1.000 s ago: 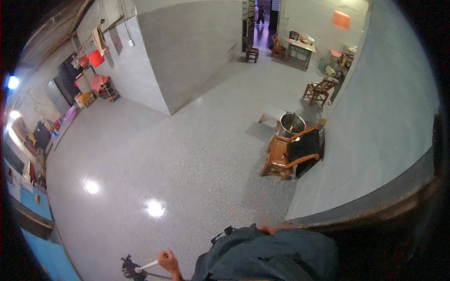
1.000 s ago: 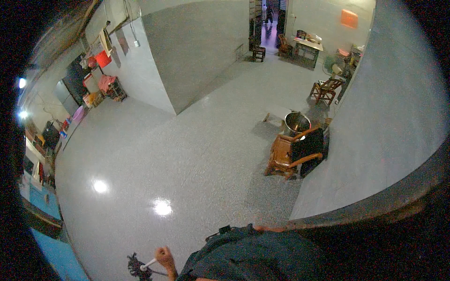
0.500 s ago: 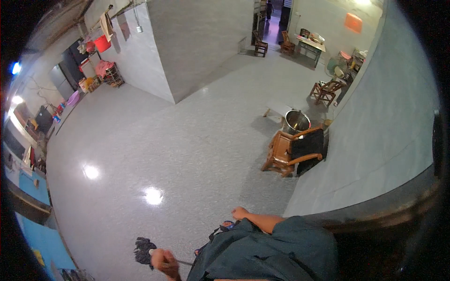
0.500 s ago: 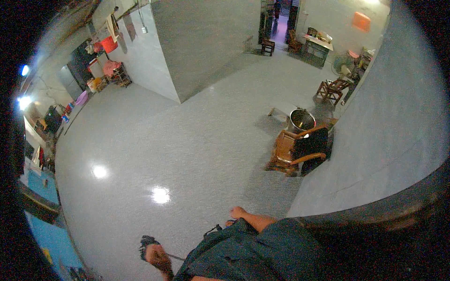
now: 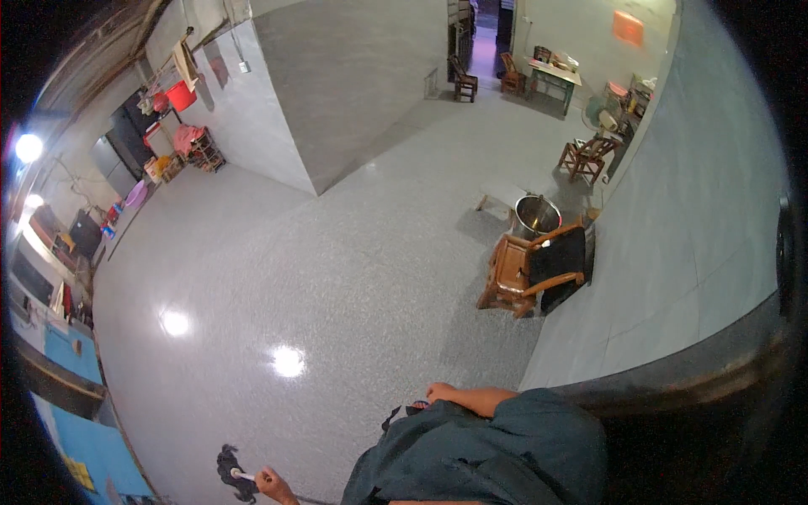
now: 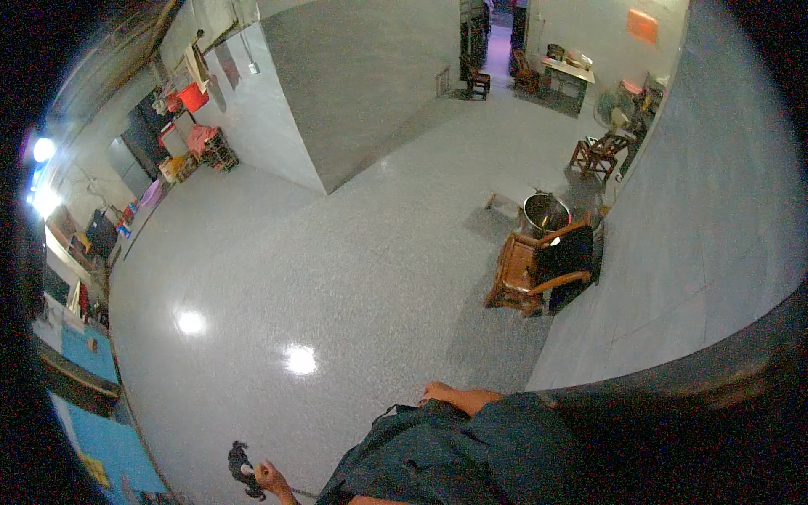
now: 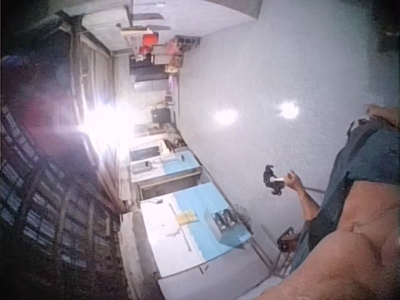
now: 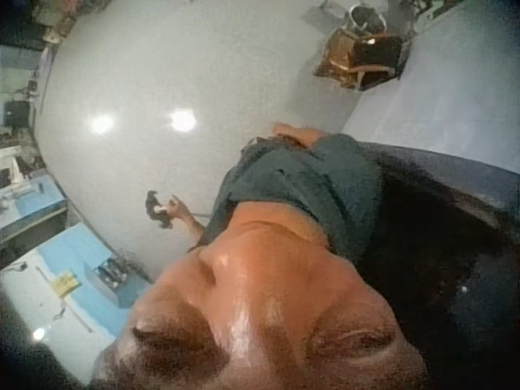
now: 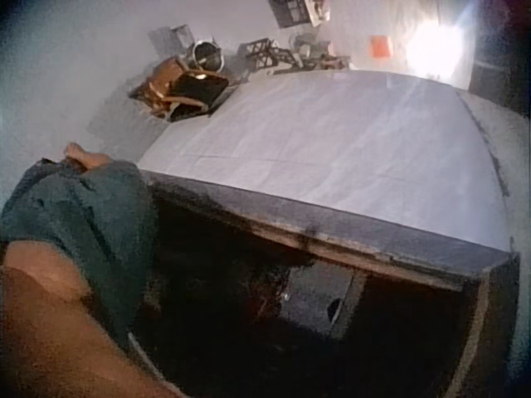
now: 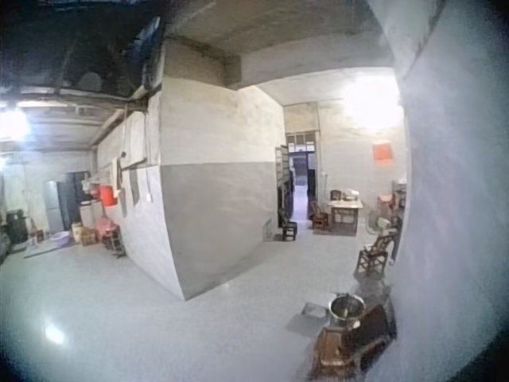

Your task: Mopping the floor using a mop and a bucket.

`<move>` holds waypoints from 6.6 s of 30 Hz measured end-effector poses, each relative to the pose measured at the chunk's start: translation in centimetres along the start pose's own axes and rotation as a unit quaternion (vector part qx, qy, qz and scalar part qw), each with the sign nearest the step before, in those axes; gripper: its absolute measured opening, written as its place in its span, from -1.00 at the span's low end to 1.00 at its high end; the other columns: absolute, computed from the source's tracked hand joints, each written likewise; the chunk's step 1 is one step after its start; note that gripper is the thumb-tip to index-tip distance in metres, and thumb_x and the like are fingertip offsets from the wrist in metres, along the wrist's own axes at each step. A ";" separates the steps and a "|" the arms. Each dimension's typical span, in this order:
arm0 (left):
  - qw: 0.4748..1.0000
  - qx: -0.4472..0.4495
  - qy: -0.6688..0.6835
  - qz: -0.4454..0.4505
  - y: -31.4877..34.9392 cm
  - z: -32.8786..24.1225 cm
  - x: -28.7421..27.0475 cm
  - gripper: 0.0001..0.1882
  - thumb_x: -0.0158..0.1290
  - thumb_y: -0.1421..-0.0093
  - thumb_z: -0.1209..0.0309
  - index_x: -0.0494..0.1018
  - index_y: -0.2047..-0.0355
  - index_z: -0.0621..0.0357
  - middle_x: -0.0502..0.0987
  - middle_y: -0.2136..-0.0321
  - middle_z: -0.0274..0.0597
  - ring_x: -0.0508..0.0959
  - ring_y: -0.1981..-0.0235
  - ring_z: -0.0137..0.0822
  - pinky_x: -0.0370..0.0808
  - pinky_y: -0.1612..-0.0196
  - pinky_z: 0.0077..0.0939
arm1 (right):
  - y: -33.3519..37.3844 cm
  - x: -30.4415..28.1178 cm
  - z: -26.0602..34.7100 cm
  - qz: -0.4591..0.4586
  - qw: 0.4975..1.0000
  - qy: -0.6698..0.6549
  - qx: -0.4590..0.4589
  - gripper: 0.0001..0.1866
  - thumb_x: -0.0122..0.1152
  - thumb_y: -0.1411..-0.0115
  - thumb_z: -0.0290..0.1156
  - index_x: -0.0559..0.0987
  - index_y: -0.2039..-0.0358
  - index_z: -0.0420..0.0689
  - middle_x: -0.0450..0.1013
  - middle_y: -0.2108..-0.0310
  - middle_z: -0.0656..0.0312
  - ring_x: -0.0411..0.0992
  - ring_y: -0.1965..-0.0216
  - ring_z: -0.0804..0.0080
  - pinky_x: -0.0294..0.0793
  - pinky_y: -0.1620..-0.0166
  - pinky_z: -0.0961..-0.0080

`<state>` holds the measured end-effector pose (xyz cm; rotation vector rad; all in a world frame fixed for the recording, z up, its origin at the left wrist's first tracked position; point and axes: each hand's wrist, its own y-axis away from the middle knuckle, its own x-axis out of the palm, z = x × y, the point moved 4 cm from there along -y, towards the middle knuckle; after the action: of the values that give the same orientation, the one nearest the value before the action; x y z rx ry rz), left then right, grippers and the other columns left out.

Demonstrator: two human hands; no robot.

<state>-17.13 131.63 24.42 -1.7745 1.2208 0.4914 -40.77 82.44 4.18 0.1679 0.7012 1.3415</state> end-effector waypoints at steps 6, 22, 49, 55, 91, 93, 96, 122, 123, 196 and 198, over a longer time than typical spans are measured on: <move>0.987 0.070 0.087 0.119 1.2 -16.7 1.1 -0.66 0.08 -0.01 0.48 0.18 0.77 0.25 0.20 0.80 -0.12 0.20 0.74 -0.20 0.14 0.62 -0.29 | 3.1 -0.9 -10.2 0.094 0.959 0.083 0.254 -0.71 0.17 0.13 -0.18 0.62 0.51 -0.14 0.51 0.49 0.03 0.49 0.41 0.14 0.43 0.31 0.22; 0.949 0.199 0.230 0.083 4.6 -21.5 -10.4 -0.69 -0.04 -0.13 0.30 0.45 0.60 0.32 0.45 0.66 -0.05 0.43 0.64 -0.10 0.36 0.54 -0.35 | -5.1 5.2 0.3 0.095 0.982 0.155 0.051 -0.61 0.24 0.10 -0.01 0.60 0.36 -0.02 0.52 0.34 0.15 0.47 0.30 0.22 0.43 0.22 0.30; 0.912 0.263 0.138 0.283 -2.0 -27.7 -10.0 -0.72 0.03 -0.07 0.40 0.30 0.73 0.18 0.36 0.71 -0.18 0.37 0.60 -0.12 0.26 0.35 -0.34 | -0.4 7.0 -0.9 0.015 0.989 0.084 0.122 -0.79 0.16 0.11 -0.25 0.63 0.46 -0.02 0.53 0.41 0.11 0.49 0.34 0.23 0.41 0.23 0.38; 0.926 0.281 0.186 0.171 -0.4 -21.6 -15.5 -0.65 -0.04 -0.18 0.27 0.32 0.70 0.17 0.28 0.77 -0.16 0.39 0.62 -0.20 0.36 0.33 -0.29 | -2.7 9.2 2.2 0.077 0.982 0.147 0.086 -0.78 0.09 0.06 -0.27 0.62 0.41 -0.02 0.54 0.42 0.16 0.50 0.36 0.33 0.42 0.26 0.38; 0.898 0.203 0.389 0.021 -1.4 -20.0 -18.5 -0.65 0.10 0.05 0.52 0.18 0.82 0.15 0.23 0.83 -0.18 0.23 0.83 -0.25 0.17 0.70 -0.40 | -3.3 10.1 7.3 0.106 0.970 0.215 0.039 -0.67 0.11 0.07 -0.27 0.60 0.26 -0.06 0.54 0.35 0.07 0.51 0.33 0.22 0.44 0.20 0.36; 0.875 0.233 0.410 0.113 -0.6 -20.7 -17.9 -0.70 0.09 0.01 0.49 0.22 0.77 0.15 0.29 0.79 -0.16 0.31 0.77 -0.22 0.27 0.65 -0.39 | -3.1 9.3 8.4 0.127 0.972 0.190 0.051 -0.65 0.12 0.07 -0.24 0.60 0.25 -0.10 0.53 0.31 0.09 0.51 0.30 0.26 0.44 0.15 0.37; 0.930 0.247 0.268 0.053 0.1 -16.6 -15.0 -0.81 0.06 -0.03 0.46 0.31 0.67 0.15 0.40 0.66 -0.15 0.41 0.66 -0.20 0.36 0.58 -0.37 | -1.7 8.1 10.1 0.108 0.986 0.104 0.076 -0.64 0.17 0.07 -0.27 0.58 0.25 -0.15 0.52 0.28 0.08 0.51 0.28 0.26 0.44 0.14 0.37; 0.849 0.274 0.374 0.254 1.7 -27.0 -11.2 -0.70 0.08 0.10 0.52 0.19 0.81 0.15 0.22 0.83 -0.18 0.24 0.79 -0.23 0.13 0.67 -0.40 | 10.8 7.8 38.2 0.118 0.847 -0.016 -0.518 -0.56 0.14 0.01 -0.41 0.39 0.06 -0.15 0.35 0.09 0.10 0.28 -0.01 0.24 0.12 -0.14 0.32; 0.833 0.280 0.415 0.236 1.6 -27.2 -12.1 -0.71 0.09 0.16 0.53 0.19 0.83 0.13 0.25 0.83 -0.18 0.26 0.79 -0.22 0.14 0.67 -0.40 | 12.9 7.6 41.2 0.147 0.787 -0.084 -0.593 -0.59 0.15 0.02 -0.42 0.41 0.09 -0.14 0.34 0.10 0.11 0.25 -0.02 0.23 0.08 -0.16 0.32; 0.656 0.365 0.525 0.400 2.0 -34.5 -15.0 -0.67 0.21 0.06 0.36 0.27 0.76 0.09 0.35 0.75 -0.21 0.39 0.66 -0.15 0.26 0.59 -0.32 | 15.5 7.9 40.9 0.092 0.877 -0.106 -0.460 -0.82 0.21 0.11 -0.64 0.52 0.44 -0.12 0.40 0.54 0.24 0.38 0.48 0.44 0.33 0.45 0.53; 0.661 0.387 0.512 0.389 2.6 -34.7 -14.2 -0.66 0.19 0.04 0.32 0.26 0.77 0.07 0.34 0.75 -0.21 0.37 0.68 -0.15 0.25 0.60 -0.28 | 14.7 7.8 39.6 0.074 0.852 -0.152 -0.495 -0.78 0.19 0.13 -0.66 0.52 0.42 -0.11 0.38 0.55 0.23 0.37 0.50 0.42 0.33 0.46 0.51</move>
<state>-31.04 109.66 51.53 -0.5719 2.4909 -0.6877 -30.70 104.28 39.74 -0.4022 -0.3291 1.6253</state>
